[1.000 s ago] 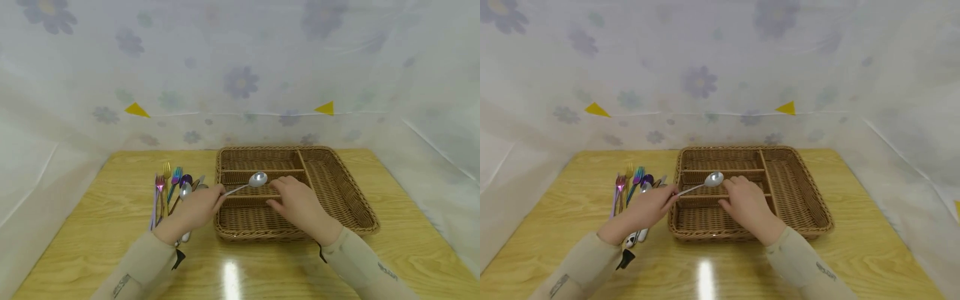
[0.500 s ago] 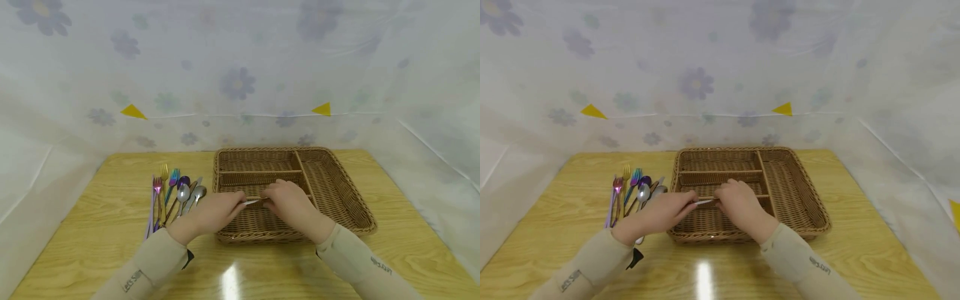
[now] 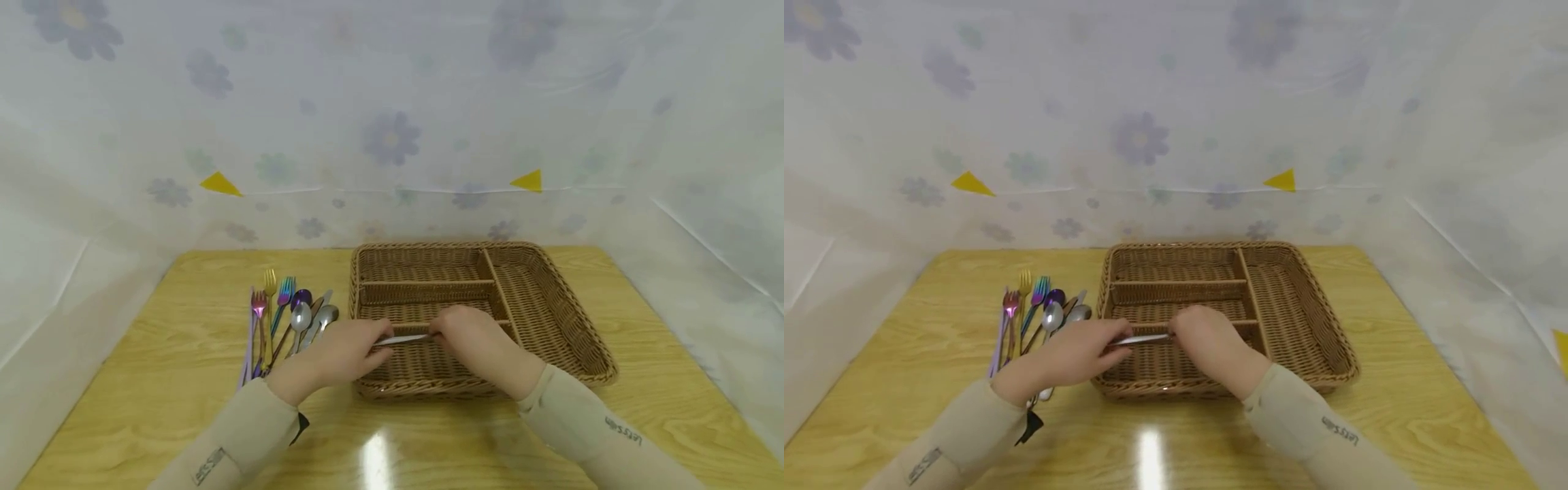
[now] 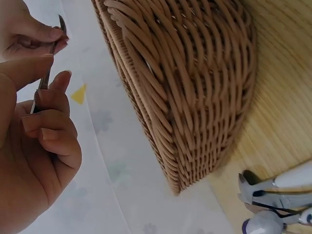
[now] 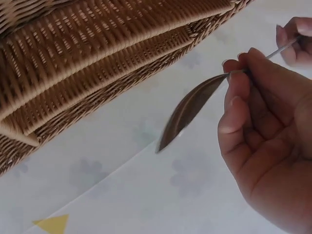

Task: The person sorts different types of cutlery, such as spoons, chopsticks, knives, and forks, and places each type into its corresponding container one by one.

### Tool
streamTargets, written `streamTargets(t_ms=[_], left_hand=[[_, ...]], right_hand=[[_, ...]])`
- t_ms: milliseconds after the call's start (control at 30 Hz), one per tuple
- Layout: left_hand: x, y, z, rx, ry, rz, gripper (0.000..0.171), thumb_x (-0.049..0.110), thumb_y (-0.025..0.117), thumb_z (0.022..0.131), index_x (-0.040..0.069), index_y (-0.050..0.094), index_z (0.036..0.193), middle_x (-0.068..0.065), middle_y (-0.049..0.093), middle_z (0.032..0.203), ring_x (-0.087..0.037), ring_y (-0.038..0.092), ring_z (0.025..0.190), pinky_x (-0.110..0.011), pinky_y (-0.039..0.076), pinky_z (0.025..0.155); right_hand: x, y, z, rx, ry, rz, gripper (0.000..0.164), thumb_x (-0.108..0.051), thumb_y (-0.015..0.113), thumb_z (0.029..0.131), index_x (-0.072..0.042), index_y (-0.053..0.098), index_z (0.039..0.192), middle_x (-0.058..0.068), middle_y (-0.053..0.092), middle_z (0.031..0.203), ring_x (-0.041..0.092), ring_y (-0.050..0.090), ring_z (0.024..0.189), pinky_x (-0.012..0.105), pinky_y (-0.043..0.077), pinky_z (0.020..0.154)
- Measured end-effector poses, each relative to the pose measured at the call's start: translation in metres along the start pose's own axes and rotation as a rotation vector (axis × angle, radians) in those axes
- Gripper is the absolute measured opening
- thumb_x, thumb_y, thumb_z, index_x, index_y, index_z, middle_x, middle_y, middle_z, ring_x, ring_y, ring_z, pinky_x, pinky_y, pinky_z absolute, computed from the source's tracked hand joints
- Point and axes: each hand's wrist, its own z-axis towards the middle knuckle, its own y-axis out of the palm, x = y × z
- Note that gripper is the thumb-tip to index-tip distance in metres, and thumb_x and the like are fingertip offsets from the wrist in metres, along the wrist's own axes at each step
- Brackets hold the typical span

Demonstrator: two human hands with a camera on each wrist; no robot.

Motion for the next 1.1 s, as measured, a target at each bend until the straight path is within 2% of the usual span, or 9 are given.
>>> streamTargets(t_ms=[67,167,333,433,567,733,800,933,1100], left_hand=[[-0.005,0.0,-0.004,0.003,-0.022,0.004,0.024,0.027,0.055,0.094,0.008,0.057,0.109,0.004,0.059,0.075,-0.004,0.045,0.056,-0.021,0.038,0.05],[-0.015,-0.001,-0.015,0.006,-0.106,-0.002,0.027,0.028,0.056,0.093,0.008,0.058,0.112,0.005,0.059,0.074,-0.004,0.048,0.057,-0.022,0.039,0.051],[-0.037,-0.006,-0.037,-0.008,-0.288,-0.027,0.016,0.026,0.056,0.093,0.011,0.059,0.099,0.005,0.049,0.062,-0.008,0.042,0.05,-0.023,0.033,0.045],[-0.049,-0.01,-0.049,-0.033,-0.394,-0.033,0.016,0.025,0.056,0.093,0.009,0.059,0.093,0.003,0.048,0.061,-0.01,0.04,0.048,-0.024,0.032,0.045],[-0.064,-0.009,-0.059,-0.087,-0.496,-0.036,0.02,0.024,0.055,0.093,0.005,0.058,0.086,-0.001,0.053,0.066,-0.013,0.044,0.053,-0.026,0.035,0.048],[-0.076,-0.001,-0.063,-0.114,-0.55,-0.019,0.023,0.025,0.055,0.092,0.005,0.055,0.079,-0.002,0.052,0.066,-0.014,0.047,0.056,-0.027,0.036,0.049],[-0.078,0.003,-0.063,-0.111,-0.555,-0.02,0.024,0.025,0.056,0.091,0.006,0.055,0.078,-0.002,0.052,0.065,-0.015,0.047,0.055,-0.028,0.036,0.049],[-0.076,0.009,-0.063,-0.108,-0.561,-0.032,0.022,0.026,0.058,0.09,0.006,0.057,0.081,-0.001,0.055,0.068,-0.015,0.049,0.057,-0.029,0.038,0.051],[-0.071,0.016,-0.061,-0.083,-0.555,-0.034,0.021,0.026,0.059,0.089,0.006,0.058,0.082,-0.001,0.056,0.068,-0.015,0.049,0.057,-0.03,0.039,0.051]], right_hand=[[0.004,-0.001,-0.001,0.008,-0.007,-0.014,0.007,-0.007,0.069,0.081,-0.009,0.072,0.087,0.003,0.07,0.083,0.015,0.065,0.075,0.027,0.053,0.065],[0.011,-0.002,-0.001,0.019,-0.017,-0.032,0.008,-0.007,0.069,0.081,-0.009,0.072,0.088,0.003,0.071,0.084,0.016,0.066,0.077,0.028,0.054,0.067],[0.024,-0.008,0.005,0.006,-0.007,-0.038,0.009,-0.005,0.066,0.083,-0.008,0.073,0.088,0.004,0.071,0.084,0.015,0.065,0.074,0.027,0.053,0.064],[0.033,-0.014,0.009,-0.027,0.044,-0.012,0.012,-0.003,0.063,0.086,-0.007,0.072,0.092,0.007,0.071,0.089,0.018,0.066,0.078,0.029,0.053,0.065],[0.047,-0.021,0.016,-0.073,0.116,0.013,0.015,-0.003,0.061,0.087,-0.005,0.071,0.098,0.01,0.071,0.095,0.021,0.067,0.081,0.033,0.054,0.069],[0.064,-0.02,0.027,-0.1,0.158,0.006,0.013,-0.007,0.063,0.087,-0.004,0.071,0.097,0.01,0.07,0.093,0.021,0.066,0.079,0.035,0.054,0.07],[0.069,-0.018,0.032,-0.096,0.158,0.002,0.013,-0.007,0.062,0.088,-0.004,0.07,0.097,0.011,0.07,0.093,0.022,0.066,0.08,0.037,0.054,0.075],[0.076,-0.014,0.047,-0.105,0.167,-0.001,0.015,-0.006,0.06,0.089,-0.003,0.071,0.1,0.012,0.07,0.098,0.024,0.067,0.086,0.038,0.054,0.08],[0.083,-0.011,0.069,-0.12,0.175,-0.032,0.015,-0.004,0.06,0.089,-0.003,0.071,0.099,0.013,0.07,0.099,0.025,0.066,0.089,0.037,0.054,0.078]])
